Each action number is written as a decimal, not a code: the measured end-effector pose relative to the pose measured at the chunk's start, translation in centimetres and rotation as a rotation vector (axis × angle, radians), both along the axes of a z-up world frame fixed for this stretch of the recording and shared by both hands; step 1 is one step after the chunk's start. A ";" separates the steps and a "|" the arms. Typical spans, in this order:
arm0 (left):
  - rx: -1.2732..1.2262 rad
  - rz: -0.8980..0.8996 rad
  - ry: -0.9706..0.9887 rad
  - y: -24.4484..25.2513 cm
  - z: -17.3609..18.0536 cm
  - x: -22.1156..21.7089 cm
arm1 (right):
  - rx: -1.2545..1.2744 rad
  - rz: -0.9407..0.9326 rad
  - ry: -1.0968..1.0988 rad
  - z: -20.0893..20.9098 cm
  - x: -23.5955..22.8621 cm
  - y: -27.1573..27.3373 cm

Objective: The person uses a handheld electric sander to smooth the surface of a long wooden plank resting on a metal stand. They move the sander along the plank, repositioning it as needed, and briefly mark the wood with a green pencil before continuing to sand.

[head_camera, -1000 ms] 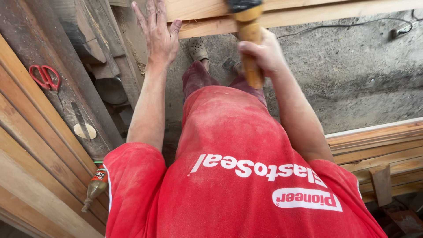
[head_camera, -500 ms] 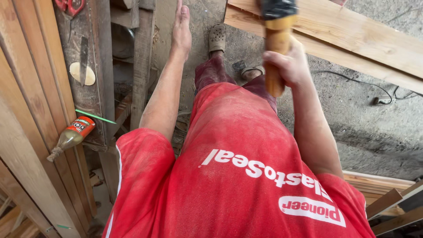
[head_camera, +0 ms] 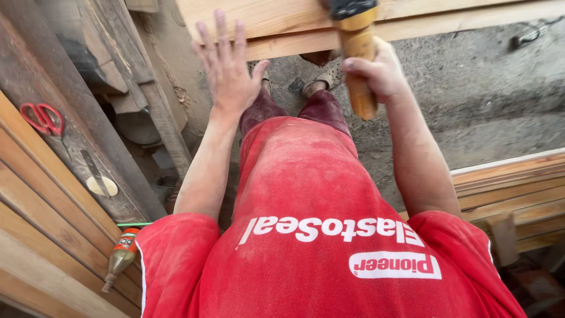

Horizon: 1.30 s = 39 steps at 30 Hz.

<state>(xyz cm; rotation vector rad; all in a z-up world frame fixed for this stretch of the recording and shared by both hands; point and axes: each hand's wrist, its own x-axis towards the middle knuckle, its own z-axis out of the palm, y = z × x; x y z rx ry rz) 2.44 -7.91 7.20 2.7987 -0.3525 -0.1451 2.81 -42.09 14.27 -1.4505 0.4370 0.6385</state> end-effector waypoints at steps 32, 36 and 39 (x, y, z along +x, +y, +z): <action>0.156 -0.039 0.112 -1.6 -1.2 0.8 | 0.044 -0.519 -0.053 -1.2 -7.9 -14.5; 0.136 -0.007 -0.005 3.0 -2.2 -0.3 | 0.137 -0.508 -0.087 -1.1 -8.3 -10.9; 0.154 0.013 0.008 5.1 -3.8 -0.1 | 0.093 -0.378 -0.068 -1.4 -8.2 -6.6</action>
